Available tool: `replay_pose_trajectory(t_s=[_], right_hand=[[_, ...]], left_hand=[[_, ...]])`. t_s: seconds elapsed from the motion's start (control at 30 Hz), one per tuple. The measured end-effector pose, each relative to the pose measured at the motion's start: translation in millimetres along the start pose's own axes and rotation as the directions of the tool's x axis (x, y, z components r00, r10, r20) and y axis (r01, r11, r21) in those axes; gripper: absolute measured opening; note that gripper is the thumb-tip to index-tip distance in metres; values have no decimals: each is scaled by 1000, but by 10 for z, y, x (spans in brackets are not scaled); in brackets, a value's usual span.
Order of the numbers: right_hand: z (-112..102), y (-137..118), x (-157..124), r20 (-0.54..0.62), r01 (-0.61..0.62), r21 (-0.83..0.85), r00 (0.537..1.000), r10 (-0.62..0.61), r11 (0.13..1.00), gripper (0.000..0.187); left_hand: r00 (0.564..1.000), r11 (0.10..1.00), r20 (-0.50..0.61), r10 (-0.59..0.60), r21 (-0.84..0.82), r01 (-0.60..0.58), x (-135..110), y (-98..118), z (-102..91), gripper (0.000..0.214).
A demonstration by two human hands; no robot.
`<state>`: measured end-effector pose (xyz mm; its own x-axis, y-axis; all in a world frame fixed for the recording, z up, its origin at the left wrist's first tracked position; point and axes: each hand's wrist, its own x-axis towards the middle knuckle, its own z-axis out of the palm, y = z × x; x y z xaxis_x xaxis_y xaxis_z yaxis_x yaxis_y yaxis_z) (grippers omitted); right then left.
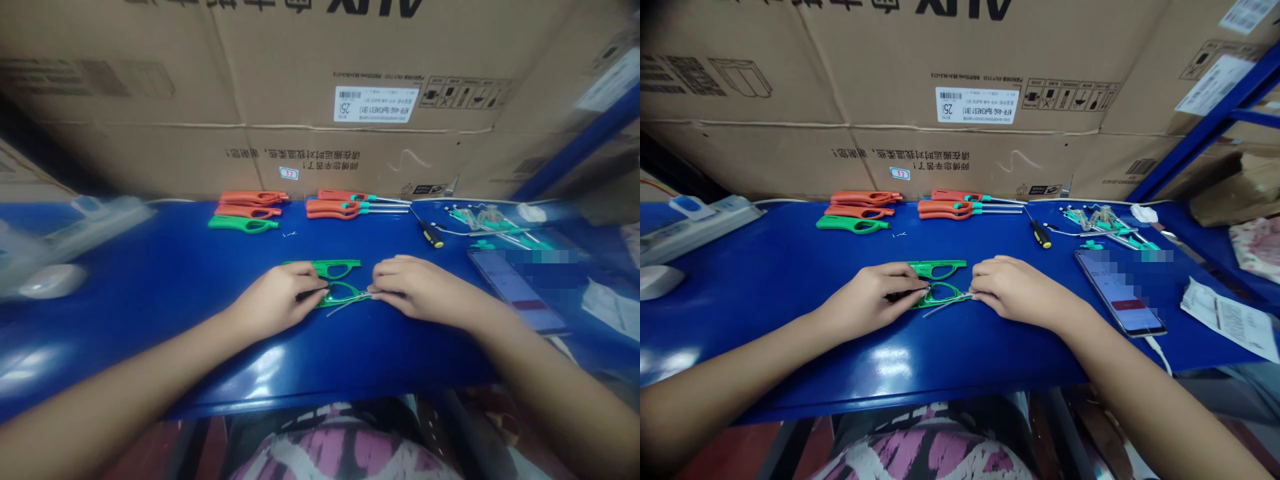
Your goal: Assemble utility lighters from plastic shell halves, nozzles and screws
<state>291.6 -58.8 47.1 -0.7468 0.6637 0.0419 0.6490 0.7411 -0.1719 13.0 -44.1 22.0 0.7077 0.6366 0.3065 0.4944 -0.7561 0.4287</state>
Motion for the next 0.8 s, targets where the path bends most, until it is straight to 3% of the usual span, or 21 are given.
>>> replay_pose_trajectory(t_s=[0.23, 0.5, 0.8], right_hand=[[-122, -92, 93, 107, -96, 148, 991, 81, 984, 20], [-163, 16, 289, 235, -201, 236, 961, 145, 951, 19], [-142, 8, 265, 216, -238, 331, 961, 173, 913, 19]], left_hand=[[1000, 1000, 19, -17, 6, 16, -11, 18, -18, 23], [999, 999, -1, -33, -22, 33, -10, 40, -36, 19], [999, 997, -24, -42, 62, 43, -47, 58, 23, 20]])
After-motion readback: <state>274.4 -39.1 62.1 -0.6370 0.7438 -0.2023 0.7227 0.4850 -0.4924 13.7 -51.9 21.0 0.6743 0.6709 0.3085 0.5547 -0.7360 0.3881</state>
